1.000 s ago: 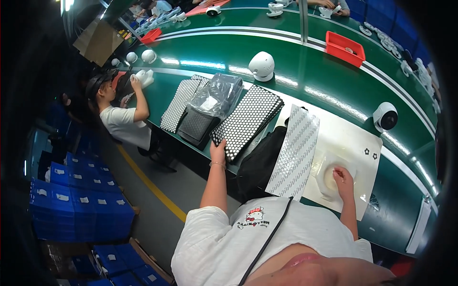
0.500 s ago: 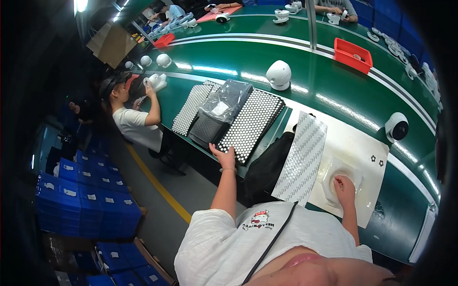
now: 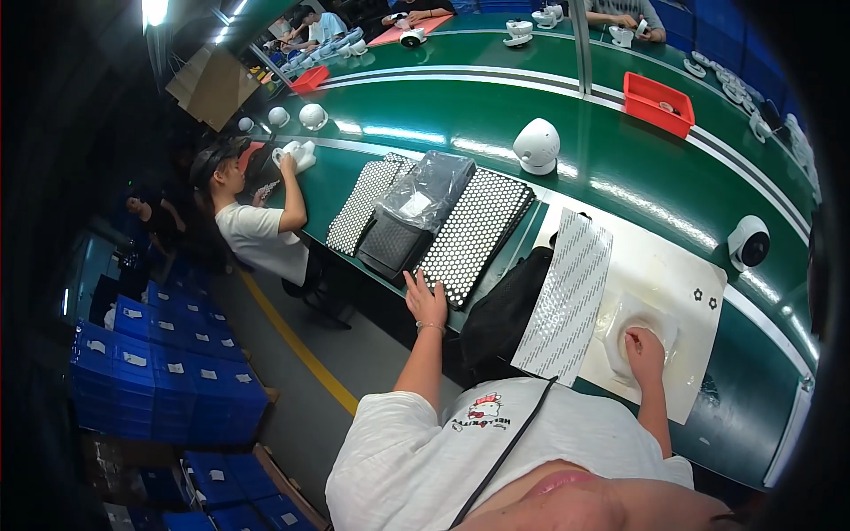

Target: The recorder is assembling security camera components on a factory production line.

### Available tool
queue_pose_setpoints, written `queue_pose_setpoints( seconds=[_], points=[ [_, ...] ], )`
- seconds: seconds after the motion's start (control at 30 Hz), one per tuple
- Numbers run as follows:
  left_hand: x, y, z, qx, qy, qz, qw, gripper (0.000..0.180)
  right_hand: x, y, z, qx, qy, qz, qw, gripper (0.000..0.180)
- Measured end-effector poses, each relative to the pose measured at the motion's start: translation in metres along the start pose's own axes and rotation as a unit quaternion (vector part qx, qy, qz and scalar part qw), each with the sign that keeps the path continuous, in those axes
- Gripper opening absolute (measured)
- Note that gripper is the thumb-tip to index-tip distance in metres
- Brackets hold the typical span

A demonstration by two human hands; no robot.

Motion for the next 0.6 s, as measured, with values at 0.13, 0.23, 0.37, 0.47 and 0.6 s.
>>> queue_pose_setpoints(
  seconds=[0.13,0.23,0.37,0.47,0.6],
  points=[
    [-0.0005,0.0007,-0.0003,0.013,-0.001,0.009,1.000,0.054,-0.0009,0.0008,0.0020,-0.008,-0.004,-0.001,1.000,0.011],
    [0.0002,0.0017,-0.0005,0.023,0.004,0.013,1.000,0.053,-0.0023,0.0020,0.0009,-0.005,0.003,0.001,1.000,0.012],
    [0.0002,0.0027,-0.0007,0.029,0.006,0.022,0.999,0.052,-0.0031,0.0028,-0.0007,-0.025,-0.009,-0.006,1.000,0.012],
    [0.0000,0.0010,-0.0038,0.031,0.009,0.023,0.999,0.052,-0.0025,0.0024,0.0024,-0.024,0.014,0.004,1.000,0.011],
    [0.0016,0.0013,-0.0046,0.033,0.004,0.027,0.999,0.050,-0.0034,0.0045,0.0023,-0.025,0.018,0.005,1.000,0.012]
  ],
)
Point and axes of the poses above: each hand's wrist, its own x-axis towards the middle knuckle, its own y-axis out of the palm, z = x × y, the point moved 7 cm from there along x, towards the middle knuckle, and after that the axes turned 4 degrees about y, right-handed, at the moved point
